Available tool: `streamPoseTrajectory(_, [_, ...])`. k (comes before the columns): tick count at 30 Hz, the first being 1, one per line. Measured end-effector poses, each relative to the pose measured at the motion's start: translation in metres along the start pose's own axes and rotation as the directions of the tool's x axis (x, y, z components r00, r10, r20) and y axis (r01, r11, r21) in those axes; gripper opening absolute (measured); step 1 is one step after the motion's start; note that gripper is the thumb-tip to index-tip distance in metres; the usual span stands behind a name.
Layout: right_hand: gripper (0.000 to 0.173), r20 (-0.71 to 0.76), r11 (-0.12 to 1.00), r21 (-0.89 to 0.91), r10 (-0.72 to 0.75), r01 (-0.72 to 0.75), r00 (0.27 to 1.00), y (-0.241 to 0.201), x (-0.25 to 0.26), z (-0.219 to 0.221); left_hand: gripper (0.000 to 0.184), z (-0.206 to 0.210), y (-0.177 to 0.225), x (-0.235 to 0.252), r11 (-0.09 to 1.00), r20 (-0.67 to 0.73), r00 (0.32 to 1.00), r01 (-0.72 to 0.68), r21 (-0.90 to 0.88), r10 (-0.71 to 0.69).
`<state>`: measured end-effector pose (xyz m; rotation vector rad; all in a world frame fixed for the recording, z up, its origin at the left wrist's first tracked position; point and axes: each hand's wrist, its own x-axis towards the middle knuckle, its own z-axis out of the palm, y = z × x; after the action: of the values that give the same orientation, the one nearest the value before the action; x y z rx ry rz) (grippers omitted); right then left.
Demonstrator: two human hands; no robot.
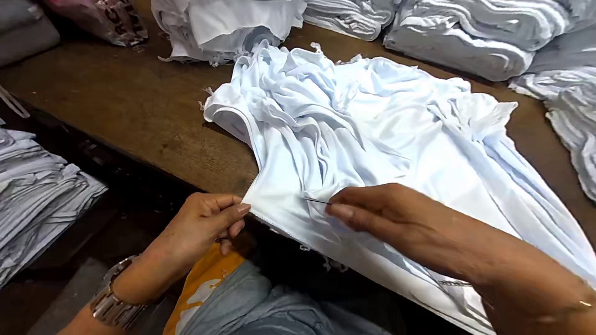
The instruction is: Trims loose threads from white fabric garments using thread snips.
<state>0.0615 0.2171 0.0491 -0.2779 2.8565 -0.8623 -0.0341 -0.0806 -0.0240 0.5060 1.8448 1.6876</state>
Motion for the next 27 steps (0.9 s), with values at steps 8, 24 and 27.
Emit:
streamPoseTrajectory(8, [0.03, -0.08, 0.788, -0.554, -0.372, 0.269, 0.925, -0.053, 0.044, 0.016, 0.022, -0.006, -0.007, -0.016, 0.905, -0.148, 0.947, -0.216, 0.366, 0.286])
streamPoseTrajectory(24, [0.02, 0.239, 0.58, -0.626, -0.493, 0.521, 0.837, -0.095, 0.091, 0.019, 0.022, -0.015, -0.004, -0.016, 0.709, -0.073, 0.842, -0.4, 0.581, 0.535])
streamPoseTrajectory(27, [0.019, 0.236, 0.587, -0.614, -0.501, 0.528, 0.833, -0.096, 0.092, 0.021, 0.021, -0.014, -0.003, -0.015, 0.69, -0.063, 0.832, -0.412, 0.595, 0.552])
